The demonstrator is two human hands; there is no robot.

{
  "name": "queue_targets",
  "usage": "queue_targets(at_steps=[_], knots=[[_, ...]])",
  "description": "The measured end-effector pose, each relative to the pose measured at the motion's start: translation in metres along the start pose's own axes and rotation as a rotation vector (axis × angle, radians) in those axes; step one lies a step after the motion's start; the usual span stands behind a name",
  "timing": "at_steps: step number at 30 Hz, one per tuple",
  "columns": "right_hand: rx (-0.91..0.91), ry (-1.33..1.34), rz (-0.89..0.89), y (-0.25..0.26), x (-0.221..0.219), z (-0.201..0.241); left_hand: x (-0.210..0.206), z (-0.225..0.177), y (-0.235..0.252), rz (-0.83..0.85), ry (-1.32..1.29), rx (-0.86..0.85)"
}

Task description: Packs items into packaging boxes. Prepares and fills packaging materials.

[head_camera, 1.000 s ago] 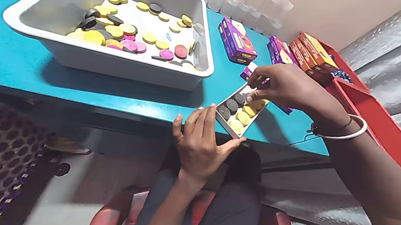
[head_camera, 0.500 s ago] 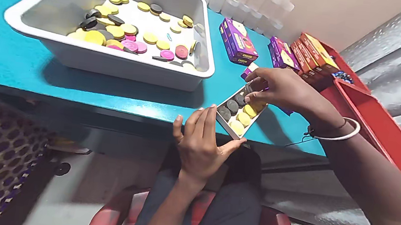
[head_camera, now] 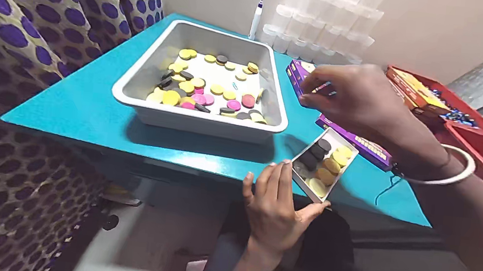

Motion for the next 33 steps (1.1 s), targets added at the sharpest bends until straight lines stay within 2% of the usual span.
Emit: queue_targets(at_steps=[5,8,10,13,16,18,21,23,27,30,33], knots=[[0.285,0.114,0.132,0.123,-0.047,0.068,0.001,0.002,-0.002,-0.006,0.011,-0.017],[0.433,0.194,0.211,0.179,-0.080,0.101,0.002,0.001,-0.002,0.006,0.008,-0.019],[0.565,0.196,0.243,0.198,-0.098,0.121,0.003,0.001,-0.002,-0.007,0.018,-0.027],[0.541,0.016,0.206,0.200,-0.103,0.134,0.002,0.003,0.000,-0.007,0.048,-0.035],[0.393,0.053,0.184,0.181,-0.080,0.120,0.001,0.001,-0.004,-0.004,0.023,-0.025],[0.353,0.107,0.044,0.153,-0.051,0.093,0.000,0.001,-0.003,-0.003,0.010,-0.029],[0.190,0.050,-0.071,0.070,-0.006,0.038,-0.002,-0.002,-0.006,0.014,0.009,-0.019],[0.043,0.010,-0.108,0.009,0.004,-0.006,-0.004,0.000,-0.005,0.026,-0.004,-0.025],[-0.132,0.008,-0.009,-0.087,-0.012,-0.067,-0.007,-0.001,-0.006,0.015,0.011,-0.030],[-0.128,-0.037,0.038,-0.116,-0.032,-0.086,-0.009,-0.001,-0.006,-0.007,0.044,-0.060],[-0.046,-0.082,-0.020,-0.125,-0.045,-0.089,-0.011,-0.001,-0.008,-0.007,0.073,-0.079]])
Point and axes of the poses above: each hand's wrist, its own y-axis towards the middle knuckle, its own x-axis out of the back of the hand, z = x × y, the point moved 2 cm from there along y, towards the middle knuckle, and after that the axes turned 6 degrees about -y, right-handed, at the moved point
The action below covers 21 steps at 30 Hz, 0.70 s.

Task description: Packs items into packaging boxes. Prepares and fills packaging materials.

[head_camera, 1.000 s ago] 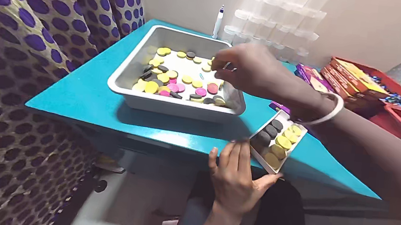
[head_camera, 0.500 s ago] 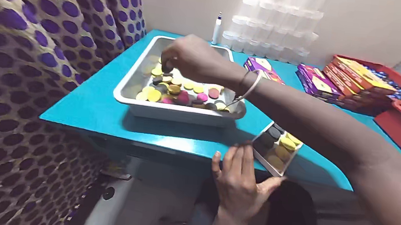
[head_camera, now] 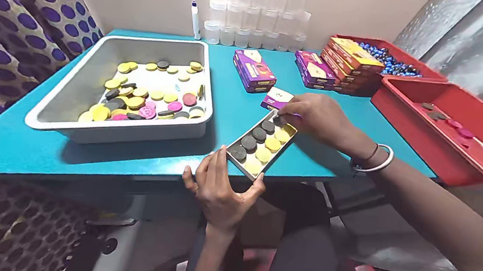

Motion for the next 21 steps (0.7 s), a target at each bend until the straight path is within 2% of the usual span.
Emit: queue_targets(at_steps=[3,6,11,15,21], knots=[[0.091,-0.013,-0.079,-0.004,-0.007,0.005,0.000,0.000,0.000,0.002,0.020,-0.005],[0.079,-0.005,-0.016,-0.004,-0.006,0.003,0.000,0.000,0.000,0.008,0.023,-0.020],[-0.177,0.044,-0.022,-0.029,0.002,-0.037,0.002,0.002,0.001,0.023,0.017,-0.026],[-0.428,0.063,0.211,-0.068,-0.010,-0.042,0.008,0.001,0.003,0.085,-0.029,-0.015],[-0.494,0.081,0.109,-0.088,-0.010,-0.038,0.008,-0.002,0.004,0.109,-0.019,-0.012]])
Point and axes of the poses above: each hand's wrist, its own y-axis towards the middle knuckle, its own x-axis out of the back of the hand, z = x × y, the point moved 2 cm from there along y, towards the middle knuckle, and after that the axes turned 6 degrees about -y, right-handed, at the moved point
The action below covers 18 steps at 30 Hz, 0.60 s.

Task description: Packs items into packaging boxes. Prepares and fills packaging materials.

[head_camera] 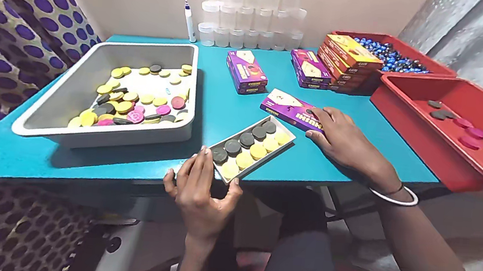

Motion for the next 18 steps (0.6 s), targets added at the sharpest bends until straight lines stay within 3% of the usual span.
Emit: queue_targets(at_steps=[5,10,12,14,16,18], knots=[[0.138,-0.020,-0.260,0.018,0.028,0.049,-0.003,0.001,0.000,-0.026,0.081,-0.021],[0.635,0.086,-0.329,0.085,0.056,0.167,-0.003,0.005,0.000,-0.062,0.044,-0.029],[0.838,0.115,-0.197,0.121,0.048,0.211,-0.003,0.006,0.000,-0.083,0.037,-0.030],[0.959,0.021,0.048,0.151,0.034,0.252,-0.002,0.007,0.000,-0.093,0.035,-0.028],[0.983,-0.150,0.228,0.170,0.016,0.284,0.000,0.009,0.001,-0.085,0.020,-0.031],[1.012,-0.248,0.281,0.181,-0.002,0.301,0.000,0.009,0.001,-0.078,0.019,-0.029]])
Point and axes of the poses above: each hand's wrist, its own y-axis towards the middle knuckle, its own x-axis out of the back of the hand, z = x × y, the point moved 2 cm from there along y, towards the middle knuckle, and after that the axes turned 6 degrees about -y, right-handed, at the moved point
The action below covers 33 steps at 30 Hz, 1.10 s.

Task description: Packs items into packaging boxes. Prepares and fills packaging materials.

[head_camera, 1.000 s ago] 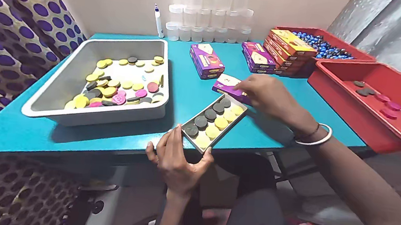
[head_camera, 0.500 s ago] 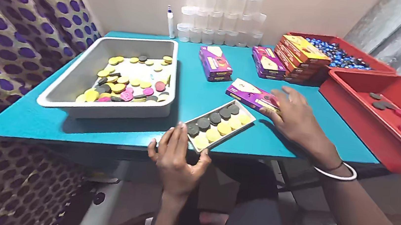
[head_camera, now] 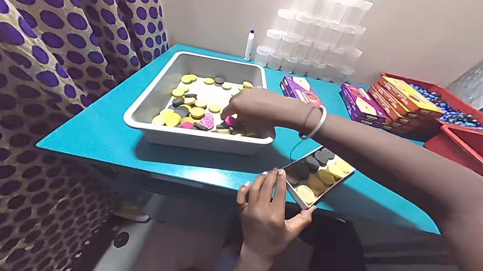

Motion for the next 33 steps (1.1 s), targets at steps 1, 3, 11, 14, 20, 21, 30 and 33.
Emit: queue_targets(at_steps=[1,3,11,14,20,21,30,33], knots=[[0.027,-0.016,0.007,0.008,-0.005,-0.002,0.000,0.000,0.000,-0.001,0.000,0.003],[0.071,-0.002,0.016,0.017,-0.008,-0.005,0.000,0.000,-0.001,-0.003,0.004,0.006],[-0.194,0.094,-0.484,-0.111,0.018,-0.018,0.000,-0.001,-0.003,0.051,-0.017,0.020],[-0.350,0.128,-0.552,-0.214,-0.013,-0.017,-0.001,0.000,-0.003,0.049,-0.007,0.017],[-0.449,0.187,-0.437,-0.284,-0.081,0.017,-0.004,0.000,-0.004,0.046,0.028,-0.023],[-0.492,0.200,-0.423,-0.287,-0.083,0.018,-0.003,0.000,-0.004,0.052,0.032,-0.026],[-1.066,0.212,-0.326,-0.330,-0.127,0.023,0.001,0.003,0.000,0.118,0.024,-0.067],[-1.180,0.235,-0.319,-0.340,-0.124,0.022,0.002,0.005,-0.001,0.131,0.013,-0.075]])
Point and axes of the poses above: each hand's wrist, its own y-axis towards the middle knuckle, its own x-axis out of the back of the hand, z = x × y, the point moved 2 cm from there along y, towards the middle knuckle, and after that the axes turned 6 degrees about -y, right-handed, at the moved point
